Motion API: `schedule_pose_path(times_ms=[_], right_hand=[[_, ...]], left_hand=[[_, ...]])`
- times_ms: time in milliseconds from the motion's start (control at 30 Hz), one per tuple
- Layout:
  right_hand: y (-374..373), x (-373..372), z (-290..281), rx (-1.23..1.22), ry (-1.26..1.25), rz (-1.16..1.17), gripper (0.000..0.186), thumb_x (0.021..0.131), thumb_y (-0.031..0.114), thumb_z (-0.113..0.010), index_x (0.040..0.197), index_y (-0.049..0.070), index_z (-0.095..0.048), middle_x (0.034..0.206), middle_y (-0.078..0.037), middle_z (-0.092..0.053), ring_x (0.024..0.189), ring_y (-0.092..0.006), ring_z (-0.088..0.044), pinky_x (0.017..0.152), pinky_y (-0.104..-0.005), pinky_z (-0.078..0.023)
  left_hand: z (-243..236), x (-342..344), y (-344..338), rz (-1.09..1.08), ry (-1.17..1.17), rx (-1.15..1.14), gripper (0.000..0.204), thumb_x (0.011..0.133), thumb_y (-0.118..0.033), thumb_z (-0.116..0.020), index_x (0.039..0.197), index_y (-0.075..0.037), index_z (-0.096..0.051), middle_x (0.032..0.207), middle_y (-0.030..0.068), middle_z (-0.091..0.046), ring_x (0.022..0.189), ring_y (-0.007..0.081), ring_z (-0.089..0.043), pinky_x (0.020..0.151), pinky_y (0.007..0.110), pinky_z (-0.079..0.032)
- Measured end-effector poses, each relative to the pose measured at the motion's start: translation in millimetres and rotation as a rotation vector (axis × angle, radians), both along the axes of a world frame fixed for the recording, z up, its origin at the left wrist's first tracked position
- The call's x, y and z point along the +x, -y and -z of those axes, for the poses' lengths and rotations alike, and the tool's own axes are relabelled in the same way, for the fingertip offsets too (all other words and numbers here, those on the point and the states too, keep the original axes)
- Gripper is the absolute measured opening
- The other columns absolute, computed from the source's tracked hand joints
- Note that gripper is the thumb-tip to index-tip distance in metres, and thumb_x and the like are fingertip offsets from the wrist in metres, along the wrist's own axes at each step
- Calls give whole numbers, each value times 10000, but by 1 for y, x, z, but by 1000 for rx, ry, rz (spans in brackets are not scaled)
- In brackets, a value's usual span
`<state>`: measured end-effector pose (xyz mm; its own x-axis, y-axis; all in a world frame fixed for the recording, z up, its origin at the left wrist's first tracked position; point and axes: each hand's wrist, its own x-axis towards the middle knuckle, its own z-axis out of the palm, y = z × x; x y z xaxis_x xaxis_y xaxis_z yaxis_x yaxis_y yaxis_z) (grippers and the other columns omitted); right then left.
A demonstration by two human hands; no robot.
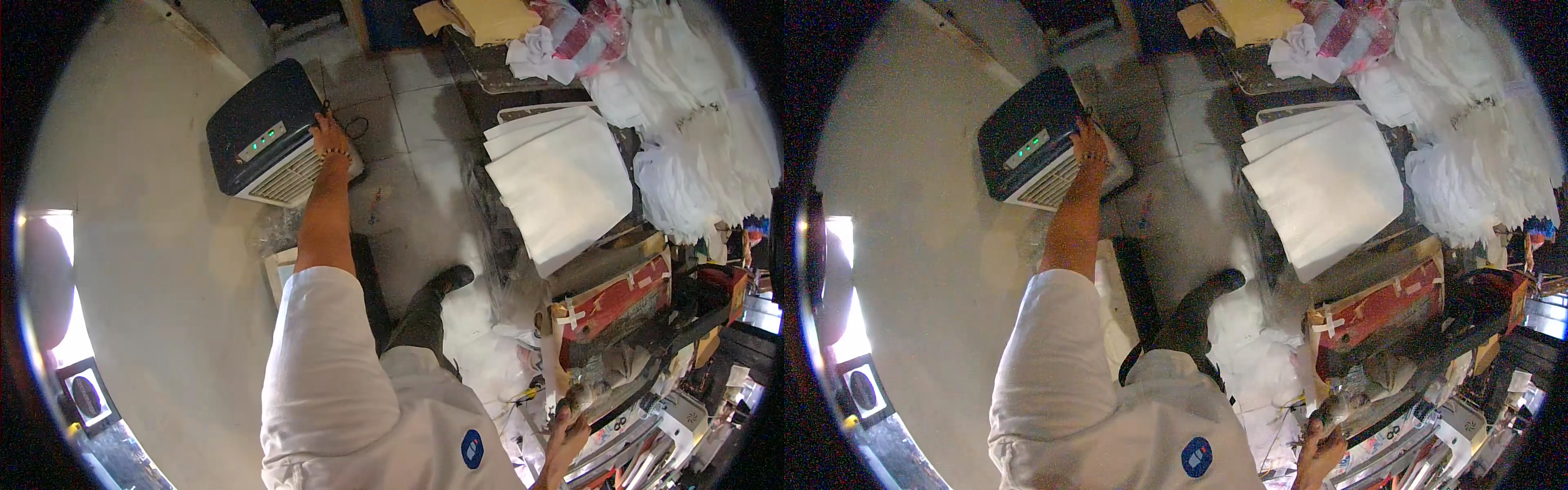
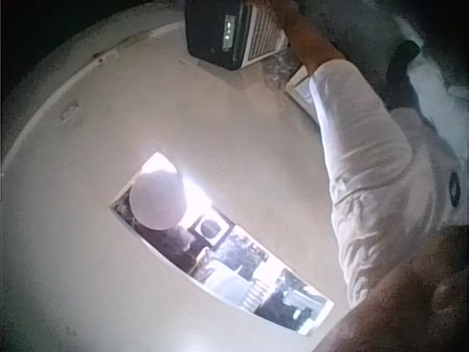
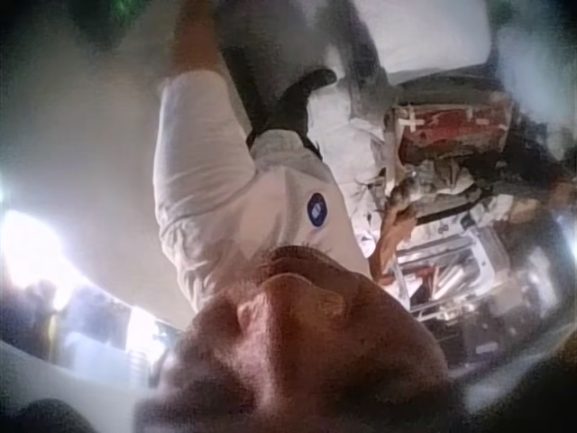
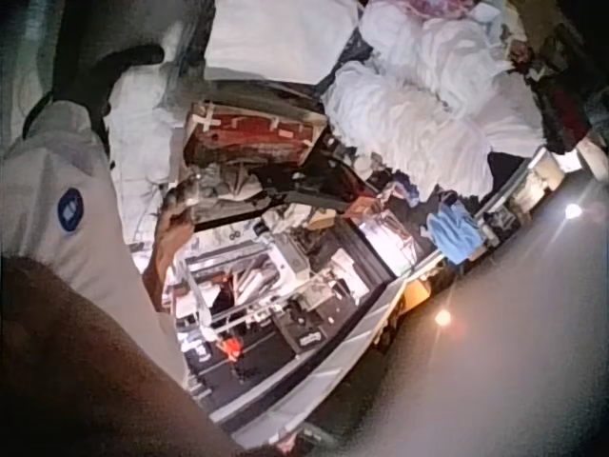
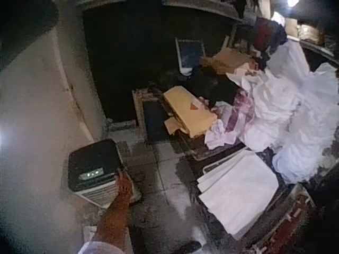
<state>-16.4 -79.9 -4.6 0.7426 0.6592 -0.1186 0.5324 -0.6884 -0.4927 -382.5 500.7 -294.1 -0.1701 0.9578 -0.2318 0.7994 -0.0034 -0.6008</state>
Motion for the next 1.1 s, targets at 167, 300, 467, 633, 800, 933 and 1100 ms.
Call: schedule_pose_path(times_ms=[167, 300, 467, 633, 800, 933, 1100], right_hand=[[12, 5, 3, -98, -21, 36, 539, 927, 424, -581, 1014, -108, -577, 853, -200, -618, 781, -264, -584, 739, -385, -453], [-8, -4, -4, -1, -27, -28, 515, 920, 430, -572, 909, -82, -621, 653, -139, -617, 598, -246, -599, 592, -383, -466], [2, 4, 4, 6, -14, -35, 506, 917, 409, -584, 938, -95, -625, 663, -148, -624, 600, -249, -602, 598, -386, -473], [-1, 8, -4, -84, -43, -55, 462, 885, 363, -631, 915, -98, -633, 702, -249, -636, 639, -383, -636, 623, -419, -485], [2, 4, -10, -69, 108, -37, 458, 847, 440, -653, 887, -17, -662, 748, -237, -655, 729, -417, -651, 658, -460, -499], [3, 4, -16, -188, 194, -73, 493, 831, 492, -660, 814, 1, -620, 711, -202, -637, 682, -396, -636, 609, -464, -486], [6, -4, -10, 42, 313, -80, 518, 827, 537, -655, 814, 24, -579, 642, -144, -588, 604, -343, -613, 552, -437, -470]], left_hand=[[-16, 8, 14, 51, 55, -34, 587, 936, -279, -605, 1474, -163, -400, 1610, 91, -128, 1463, 375, -98, 1056, 521, -299], [-30, 7, 18, 45, 60, -43, 571, 957, -249, -566, 1479, -118, -377, 1609, 97, -129, 1463, 374, -105, 1084, 523, -275], [-30, 21, 19, 89, 263, 91, 507, 945, -224, -563, 1415, -61, -464, 1569, 152, -242, 1431, 376, -232, 1106, 555, -248], [11, 83, 67, 127, 802, -94, 449, 751, -239, -684, 1132, -8, -627, 1219, 235, -585, 1160, 358, -551, 953, 492, -456], [-127, 285, 244, 418, 1911, -297, 206, 803, -123, -685, 972, -6, -664, 931, 156, -669, 870, 298, -665, 757, 384, -532], [-232, 400, 339, 893, 2279, -532, 300, 819, -212, -724, 1050, -44, -632, 959, 130, -665, 857, 276, -649, 787, 361, -523], [-246, 507, 416, 1004, 1870, -662, 671, 742, -324, -772, 1247, 9, -482, 1150, 233, -553, 1108, 365, -548, 941, 444, -453]])
